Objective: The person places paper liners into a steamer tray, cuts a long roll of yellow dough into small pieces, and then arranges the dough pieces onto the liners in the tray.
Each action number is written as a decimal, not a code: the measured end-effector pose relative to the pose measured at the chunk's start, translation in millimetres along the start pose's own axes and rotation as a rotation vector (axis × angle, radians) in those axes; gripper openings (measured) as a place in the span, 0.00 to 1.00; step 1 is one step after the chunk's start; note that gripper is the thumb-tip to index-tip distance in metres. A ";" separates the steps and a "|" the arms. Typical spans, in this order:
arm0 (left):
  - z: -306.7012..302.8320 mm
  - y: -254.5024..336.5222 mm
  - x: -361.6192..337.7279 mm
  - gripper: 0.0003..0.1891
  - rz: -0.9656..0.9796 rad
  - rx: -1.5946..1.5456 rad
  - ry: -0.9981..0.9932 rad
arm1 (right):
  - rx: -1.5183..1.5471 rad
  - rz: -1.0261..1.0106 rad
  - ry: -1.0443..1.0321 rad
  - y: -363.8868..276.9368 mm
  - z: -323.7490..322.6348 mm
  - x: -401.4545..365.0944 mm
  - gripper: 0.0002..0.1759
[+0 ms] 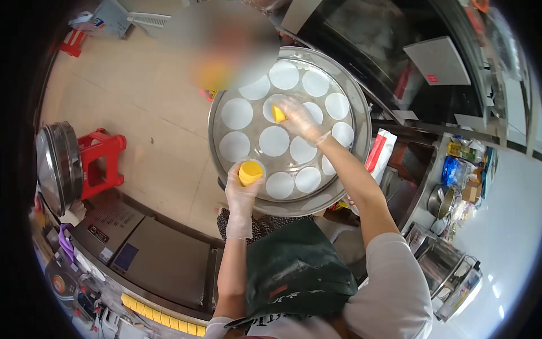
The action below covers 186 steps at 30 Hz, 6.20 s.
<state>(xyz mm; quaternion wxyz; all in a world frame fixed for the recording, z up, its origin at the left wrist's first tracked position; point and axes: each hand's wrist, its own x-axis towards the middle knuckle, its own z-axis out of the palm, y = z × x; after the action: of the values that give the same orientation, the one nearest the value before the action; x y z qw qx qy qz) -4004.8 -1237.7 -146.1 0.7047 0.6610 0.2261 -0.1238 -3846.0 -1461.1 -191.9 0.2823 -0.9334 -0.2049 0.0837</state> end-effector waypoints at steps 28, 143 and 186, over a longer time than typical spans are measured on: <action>208.1 -36.1 159.1 0.34 0.800 1.154 -0.387 | 0.572 0.747 0.626 19.3 -23.8 -172.3 0.25; -14.5 -6.4 -108.2 0.33 0.411 0.667 0.132 | -0.079 0.349 0.283 0.4 56.5 -155.2 0.33; -141.3 -122.0 -437.3 0.15 0.213 0.513 0.989 | 0.428 -0.513 -0.430 -373.1 95.6 -245.7 0.29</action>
<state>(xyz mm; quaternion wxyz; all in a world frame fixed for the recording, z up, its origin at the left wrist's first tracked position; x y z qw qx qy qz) -4463.7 -1164.2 -45.3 0.3404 0.8095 0.4241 0.2214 -4218.7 -1237.4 -51.5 0.4329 -0.7332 -0.4637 0.2451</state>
